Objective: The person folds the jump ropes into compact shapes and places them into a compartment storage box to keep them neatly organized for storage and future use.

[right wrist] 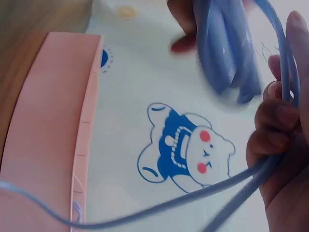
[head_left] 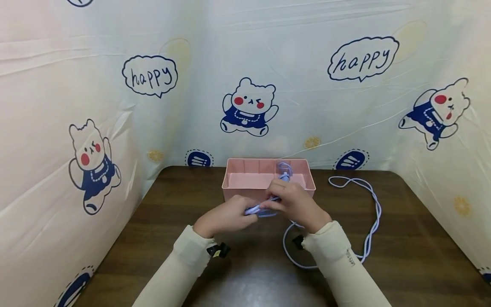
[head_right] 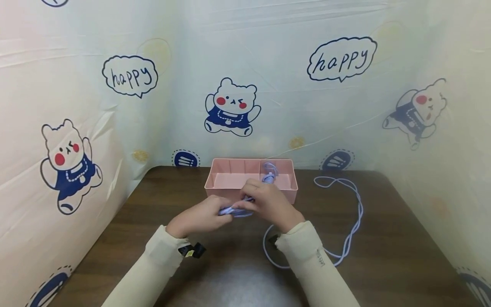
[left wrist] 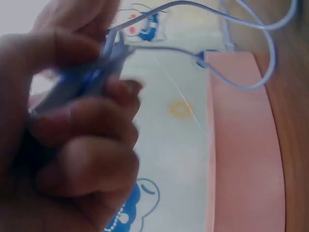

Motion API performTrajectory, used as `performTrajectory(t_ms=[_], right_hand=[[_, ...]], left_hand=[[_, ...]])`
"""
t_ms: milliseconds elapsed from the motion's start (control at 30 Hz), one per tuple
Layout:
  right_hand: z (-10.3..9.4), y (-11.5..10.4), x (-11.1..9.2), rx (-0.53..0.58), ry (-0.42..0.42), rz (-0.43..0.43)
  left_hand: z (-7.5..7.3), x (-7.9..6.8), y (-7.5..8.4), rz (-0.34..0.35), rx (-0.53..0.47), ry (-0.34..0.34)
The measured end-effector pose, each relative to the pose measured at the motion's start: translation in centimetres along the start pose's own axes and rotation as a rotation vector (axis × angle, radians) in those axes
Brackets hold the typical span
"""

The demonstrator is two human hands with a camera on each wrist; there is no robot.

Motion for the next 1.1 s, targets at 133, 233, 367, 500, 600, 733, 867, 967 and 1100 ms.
performTrajectory(t_ms=[133, 233, 367, 500, 600, 733, 867, 967, 1100], right_hand=[[-1.0, 0.6, -0.2, 0.135, 0.011, 0.017], [-1.2, 0.7, -0.2, 0.159, 0.046, -0.012], [-0.9, 0.8, 0.0, 0.145, 0.064, -0.024], [0.1, 0.9, 0.0, 0.051, -0.003, 0.052], [1.1, 1.0, 0.0, -0.027, -0.079, 0.109], [2.4, 0.7, 0.2, -0.042, -0.17, 0.15], [3.6, 0.2, 0.2, -0.044, -0.252, 0.14], [4.5, 0.0, 0.2, -0.024, -0.309, 0.133], [4.8, -0.1, 0.1, 0.024, -0.33, 0.144]], left_hand=[[0.1, -0.7, 0.7, 0.029, -0.165, -0.124], [-0.3, -1.3, 1.4, 0.047, -0.288, -0.147], [-1.4, -1.8, 1.9, 0.064, -0.344, -0.069], [-2.8, -1.9, 1.7, 0.044, -0.344, 0.063], [-3.8, -2.0, 1.2, 0.004, -0.341, 0.171], [-4.6, -1.9, 0.7, -0.025, -0.352, 0.262], [-4.6, -1.6, 1.0, 0.006, -0.29, 0.276], [-4.6, -1.5, 1.1, 0.014, -0.188, 0.279], [-4.5, -1.5, 0.7, -0.012, -0.086, 0.267]])
Point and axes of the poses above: each hand's wrist, its own x-axis towards the middle knuckle, its own z-axis out of the palm, y = z × x, the point moved 7 cm from there along x, towards the middle knuckle, and after that the axes turned 4 degrees about -x, right-handed, at the moved point
